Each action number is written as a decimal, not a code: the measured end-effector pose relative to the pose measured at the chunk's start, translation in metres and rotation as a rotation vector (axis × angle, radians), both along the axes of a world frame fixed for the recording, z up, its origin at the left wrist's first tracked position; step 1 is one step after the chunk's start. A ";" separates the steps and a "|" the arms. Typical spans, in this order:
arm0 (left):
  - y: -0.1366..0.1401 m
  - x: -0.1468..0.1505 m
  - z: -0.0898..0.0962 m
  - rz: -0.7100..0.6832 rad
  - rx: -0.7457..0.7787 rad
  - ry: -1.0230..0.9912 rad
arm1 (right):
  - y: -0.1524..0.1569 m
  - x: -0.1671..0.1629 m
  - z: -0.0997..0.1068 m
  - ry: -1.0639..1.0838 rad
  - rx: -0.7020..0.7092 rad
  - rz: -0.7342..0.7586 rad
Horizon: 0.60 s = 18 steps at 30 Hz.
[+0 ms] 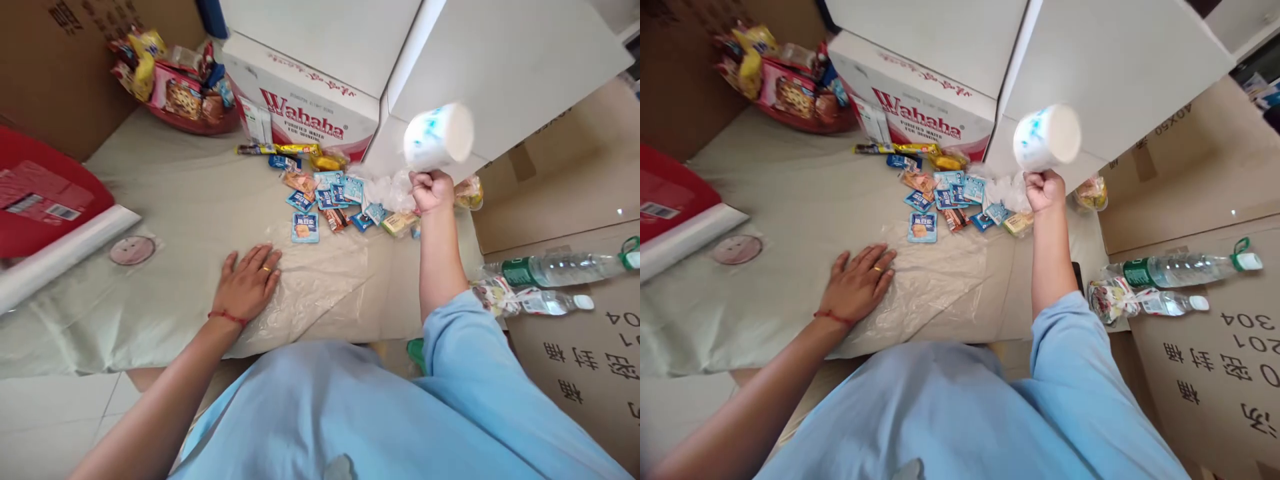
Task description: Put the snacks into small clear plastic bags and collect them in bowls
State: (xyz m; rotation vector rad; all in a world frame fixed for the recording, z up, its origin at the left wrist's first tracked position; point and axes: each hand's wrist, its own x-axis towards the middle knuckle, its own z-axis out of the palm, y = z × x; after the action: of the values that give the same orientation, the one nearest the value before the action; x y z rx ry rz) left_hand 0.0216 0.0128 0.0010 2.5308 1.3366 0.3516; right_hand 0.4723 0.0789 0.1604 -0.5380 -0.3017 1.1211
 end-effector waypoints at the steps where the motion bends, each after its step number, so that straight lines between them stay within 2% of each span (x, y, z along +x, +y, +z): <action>1: 0.000 0.000 -0.001 -0.004 0.005 0.002 | 0.001 -0.005 -0.001 0.001 -0.045 -0.029; 5: 0.000 -0.001 -0.002 0.011 0.012 0.000 | -0.013 -0.017 -0.011 0.009 -0.206 -0.099; 9: 0.000 -0.001 0.000 0.003 0.001 -0.007 | -0.032 -0.014 -0.012 -0.009 -0.178 -0.135; 18: 0.000 0.000 0.001 0.018 0.001 -0.007 | -0.034 -0.005 -0.017 -0.093 -0.393 -0.229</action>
State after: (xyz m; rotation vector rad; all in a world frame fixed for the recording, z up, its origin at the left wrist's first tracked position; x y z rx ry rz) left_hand 0.0211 0.0126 0.0022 2.5182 1.3579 0.3642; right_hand 0.4672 0.0450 0.1435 -0.9511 -0.0944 0.9362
